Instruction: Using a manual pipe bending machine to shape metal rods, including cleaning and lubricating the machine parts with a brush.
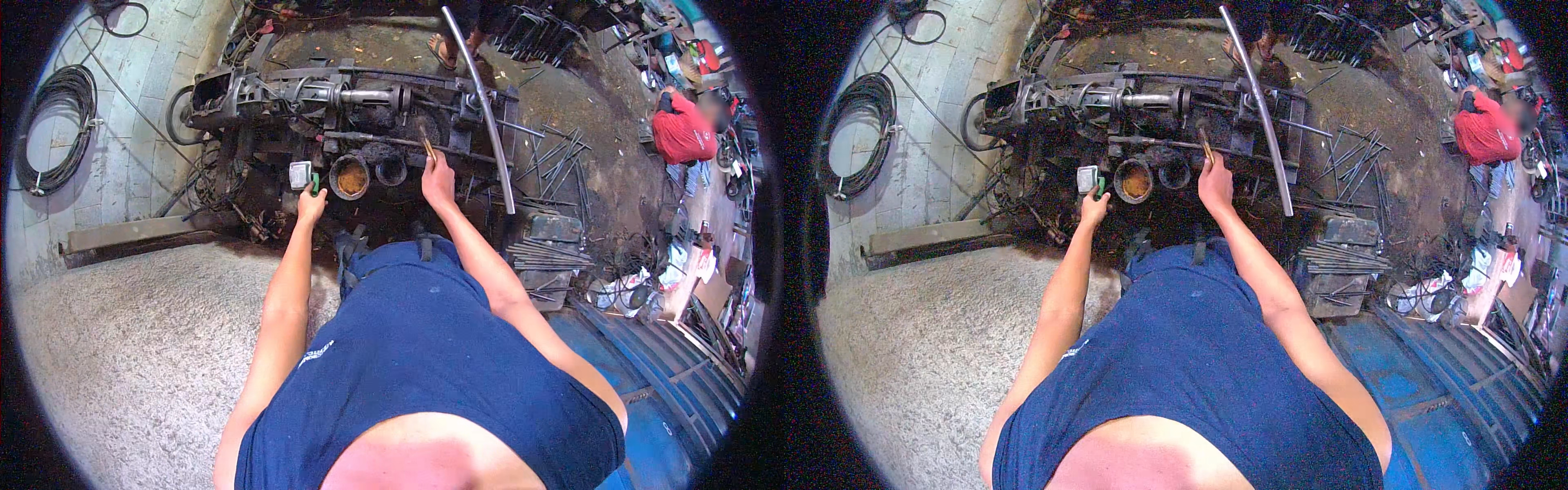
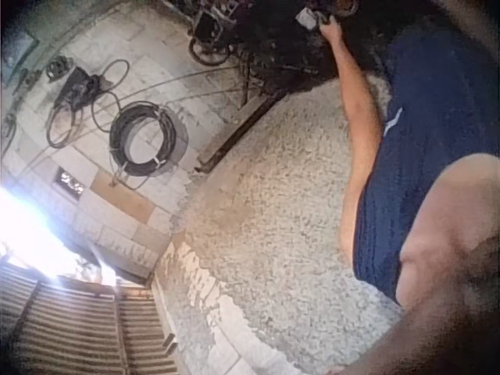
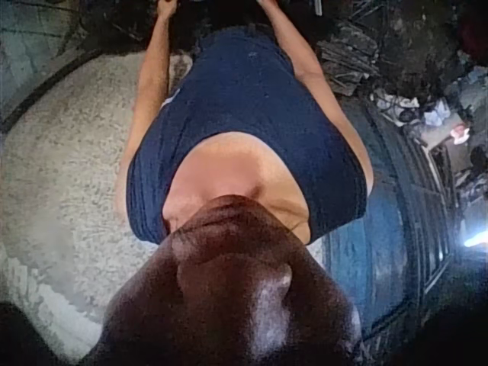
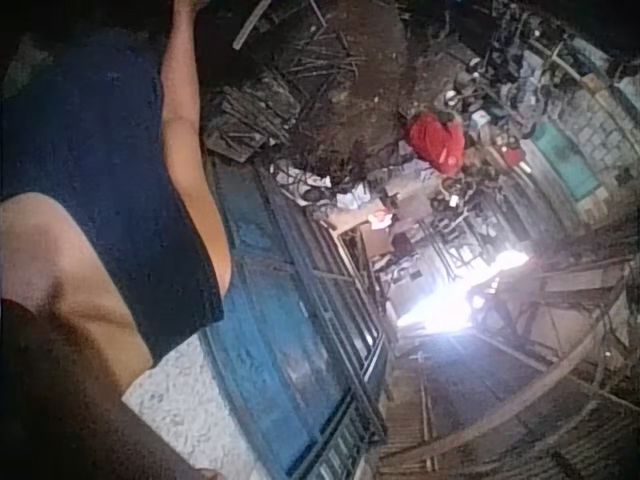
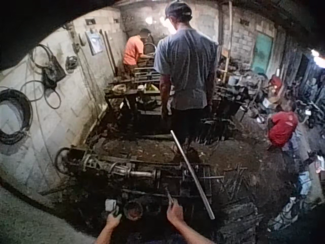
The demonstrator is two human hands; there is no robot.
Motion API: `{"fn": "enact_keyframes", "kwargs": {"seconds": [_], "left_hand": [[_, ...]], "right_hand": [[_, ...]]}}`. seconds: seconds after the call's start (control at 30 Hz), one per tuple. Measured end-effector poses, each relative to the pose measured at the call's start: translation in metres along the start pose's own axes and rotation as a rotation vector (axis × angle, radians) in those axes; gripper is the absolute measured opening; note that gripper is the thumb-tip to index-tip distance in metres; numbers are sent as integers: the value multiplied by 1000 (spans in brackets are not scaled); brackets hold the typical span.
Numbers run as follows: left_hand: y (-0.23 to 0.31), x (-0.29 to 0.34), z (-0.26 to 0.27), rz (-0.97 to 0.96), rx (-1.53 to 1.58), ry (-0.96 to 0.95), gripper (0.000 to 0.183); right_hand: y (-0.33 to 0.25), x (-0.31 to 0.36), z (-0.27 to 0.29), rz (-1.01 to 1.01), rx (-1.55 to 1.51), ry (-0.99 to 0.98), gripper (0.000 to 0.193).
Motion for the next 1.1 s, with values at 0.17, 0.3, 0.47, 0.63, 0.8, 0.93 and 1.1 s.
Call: {"fn": "enact_keyframes", "kwargs": {"seconds": [0.17,0.3,0.47,0.63,0.8,0.93,1.1], "left_hand": [[-9,-8,-7,-23,-3,3,61],[-22,-11,-12,31,15,-12,61],[-18,-9,-11,22,78,-6,61],[-12,-6,-7,24,50,-15,60],[-9,-4,-7,21,53,-26,58],[-6,-5,-8,5,73,-29,58],[-6,-3,-8,43,80,-59,58]], "right_hand": [[22,0,-15,-38,95,-101,27],[31,-1,-18,-90,207,-167,28],[23,-1,-9,-90,-50,-50,27],[-5,-19,-4,5,-250,129,29],[-40,-51,-15,-80,-134,81,36],[-60,-50,-19,-11,5,102,35],[-16,-1,-34,-71,192,-214,33]]}}
Point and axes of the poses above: each hand's wrist, its own x-axis away from the middle knuckle, its own z-axis out of the back of the hand, y = z × x, the point moved 9 cm from there along -x, towards the middle knuckle, and after that the axes turned 15 degrees about y, right-handed, at the moved point
